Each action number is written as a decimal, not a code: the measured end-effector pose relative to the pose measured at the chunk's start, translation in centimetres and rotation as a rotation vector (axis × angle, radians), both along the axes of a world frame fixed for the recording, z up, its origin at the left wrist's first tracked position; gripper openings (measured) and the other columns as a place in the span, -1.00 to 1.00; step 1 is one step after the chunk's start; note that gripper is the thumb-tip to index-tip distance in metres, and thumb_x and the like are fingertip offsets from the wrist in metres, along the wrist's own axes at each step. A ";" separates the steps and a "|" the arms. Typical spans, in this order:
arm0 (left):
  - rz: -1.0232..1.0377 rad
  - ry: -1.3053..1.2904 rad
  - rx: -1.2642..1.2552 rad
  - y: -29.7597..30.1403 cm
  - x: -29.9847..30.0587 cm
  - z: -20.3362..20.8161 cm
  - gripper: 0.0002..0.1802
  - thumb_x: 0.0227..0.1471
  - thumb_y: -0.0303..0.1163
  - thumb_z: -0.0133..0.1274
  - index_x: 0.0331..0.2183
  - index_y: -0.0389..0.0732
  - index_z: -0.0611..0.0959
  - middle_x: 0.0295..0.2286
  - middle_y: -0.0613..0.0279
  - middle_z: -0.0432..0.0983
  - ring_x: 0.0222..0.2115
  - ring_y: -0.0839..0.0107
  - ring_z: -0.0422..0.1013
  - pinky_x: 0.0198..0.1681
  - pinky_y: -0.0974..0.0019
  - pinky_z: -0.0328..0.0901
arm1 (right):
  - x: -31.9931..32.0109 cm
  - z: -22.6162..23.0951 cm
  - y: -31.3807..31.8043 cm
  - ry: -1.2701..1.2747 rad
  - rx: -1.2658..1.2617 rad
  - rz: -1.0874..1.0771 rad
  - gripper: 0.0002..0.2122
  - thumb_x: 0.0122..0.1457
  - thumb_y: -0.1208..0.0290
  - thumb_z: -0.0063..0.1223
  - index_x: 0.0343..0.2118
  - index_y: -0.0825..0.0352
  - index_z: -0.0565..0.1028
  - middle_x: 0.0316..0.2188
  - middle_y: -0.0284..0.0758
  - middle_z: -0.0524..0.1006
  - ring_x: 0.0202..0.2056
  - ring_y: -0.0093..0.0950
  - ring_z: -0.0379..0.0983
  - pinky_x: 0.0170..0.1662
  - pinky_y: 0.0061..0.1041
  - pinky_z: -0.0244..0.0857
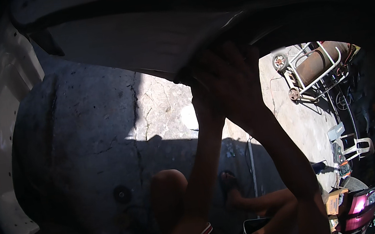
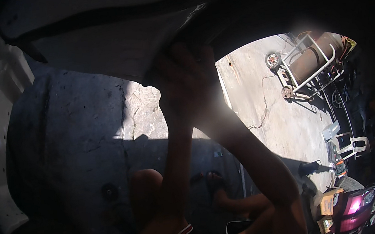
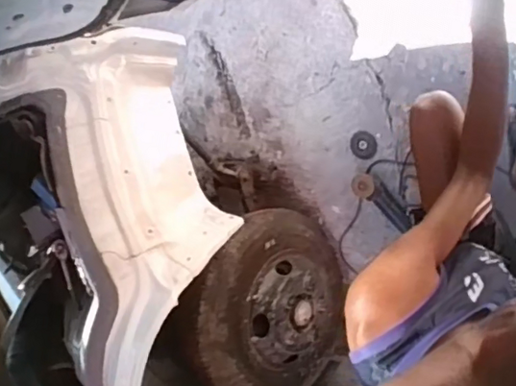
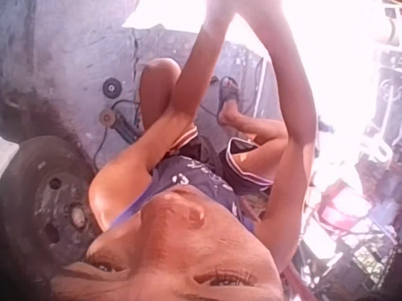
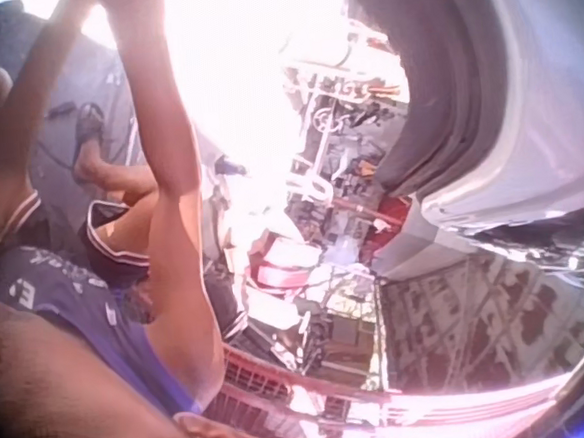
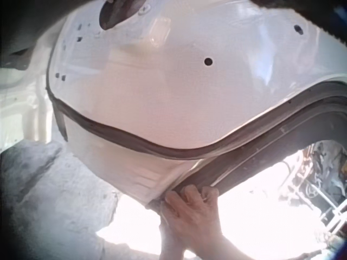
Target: The person installs a black wheel arch trim onto a white car using a screwdriver to secure it with screws. The person sits on the floor and works around the wheel arch, tightening screws at multiple points.
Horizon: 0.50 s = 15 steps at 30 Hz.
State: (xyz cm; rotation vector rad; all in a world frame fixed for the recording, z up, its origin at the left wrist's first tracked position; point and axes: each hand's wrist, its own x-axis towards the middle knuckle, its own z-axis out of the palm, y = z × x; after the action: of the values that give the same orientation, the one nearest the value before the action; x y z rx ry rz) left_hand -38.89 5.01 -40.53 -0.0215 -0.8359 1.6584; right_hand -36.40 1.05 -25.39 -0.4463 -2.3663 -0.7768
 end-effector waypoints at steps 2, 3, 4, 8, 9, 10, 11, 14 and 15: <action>0.018 0.011 -0.021 -0.2 0.1 0.3 -0.54 0.30 -0.19 -0.13 0.12 -0.23 0.39 0.04 0.08 0.37 0.07 0.26 0.33 0.14 0.21 0.27 | 0.0 0.5 -0.1 -0.017 -0.005 0.030 -0.75 -0.07 0.28 0.29 -0.26 0.08 0.65 -0.10 -0.50 0.53 0.07 -0.39 0.32 0.07 -0.14 0.04; 0.030 0.015 -0.029 -0.3 0.1 0.3 -0.54 0.30 -0.19 -0.13 0.12 -0.23 0.39 0.05 0.09 0.37 0.07 0.26 0.33 0.15 0.22 0.27 | -0.2 0.4 0.0 -0.016 0.002 0.024 -0.76 -0.07 0.28 0.28 -0.26 0.09 0.65 -0.10 -0.49 0.53 0.07 -0.38 0.32 0.09 -0.13 0.03; 0.044 0.020 -0.034 -0.3 0.1 0.4 -0.54 0.30 -0.19 -0.12 0.12 -0.23 0.39 0.05 0.09 0.37 0.07 0.26 0.32 0.15 0.22 0.27 | -0.3 0.3 0.1 -0.015 0.009 0.018 -0.76 -0.07 0.29 0.27 -0.26 0.10 0.64 -0.10 -0.48 0.53 0.08 -0.38 0.32 0.10 -0.11 0.03; 0.069 0.028 -0.048 -0.4 0.1 0.8 -0.55 0.30 -0.20 -0.11 0.13 -0.22 0.38 0.06 0.11 0.36 0.08 0.28 0.31 0.16 0.22 0.26 | -0.2 0.5 -0.2 -0.069 -0.021 -0.007 -0.78 -0.05 0.31 0.24 -0.29 0.13 0.64 -0.09 -0.45 0.53 0.10 -0.35 0.30 0.17 -0.06 -0.02; 0.070 0.029 -0.049 -0.4 0.1 0.9 -0.55 0.29 -0.21 -0.11 0.13 -0.21 0.38 0.06 0.11 0.36 0.09 0.28 0.31 0.16 0.22 0.26 | -0.2 0.7 -0.2 -0.070 -0.025 -0.008 -0.79 -0.05 0.31 0.24 -0.29 0.13 0.64 -0.09 -0.45 0.53 0.10 -0.35 0.30 0.17 -0.05 -0.03; 0.076 0.034 -0.055 -0.5 0.2 1.1 -0.55 0.29 -0.21 -0.10 0.13 -0.21 0.38 0.06 0.12 0.36 0.09 0.28 0.31 0.16 0.23 0.25 | -0.1 0.8 -0.3 -0.071 -0.029 -0.009 -0.79 -0.05 0.30 0.23 -0.30 0.13 0.64 -0.09 -0.44 0.53 0.10 -0.35 0.30 0.18 -0.05 -0.03; 0.078 0.031 -0.055 -0.6 0.2 1.1 -0.55 0.29 -0.21 -0.10 0.13 -0.21 0.38 0.06 0.12 0.35 0.09 0.28 0.31 0.17 0.23 0.25 | -0.1 0.9 -0.3 -0.072 -0.032 -0.009 -0.80 -0.05 0.30 0.23 -0.30 0.13 0.63 -0.09 -0.43 0.53 0.11 -0.35 0.30 0.19 -0.04 -0.04; 0.080 0.026 -0.053 -0.7 0.1 1.2 -0.55 0.29 -0.22 -0.09 0.14 -0.20 0.38 0.07 0.14 0.35 0.10 0.29 0.30 0.17 0.23 0.24 | -0.5 -0.2 -0.4 -0.069 -0.026 -0.084 -0.81 -0.05 0.30 0.22 -0.32 0.14 0.63 -0.10 -0.41 0.53 0.11 -0.35 0.30 0.21 -0.04 -0.05; 0.082 0.024 -0.057 -0.8 0.1 1.1 -0.55 0.29 -0.22 -0.09 0.14 -0.19 0.37 0.07 0.14 0.35 0.10 0.30 0.30 0.18 0.23 0.24 | -0.5 -0.3 -0.4 -0.063 -0.046 -0.067 -0.81 -0.04 0.30 0.21 -0.31 0.14 0.63 -0.10 -0.41 0.53 0.11 -0.35 0.30 0.22 -0.04 -0.06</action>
State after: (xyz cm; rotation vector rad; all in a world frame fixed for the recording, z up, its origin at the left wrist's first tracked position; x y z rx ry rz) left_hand -38.81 4.21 -39.42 -0.0066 -0.7801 1.7562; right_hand -36.87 0.64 -25.65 -0.5296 -2.4429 -0.7780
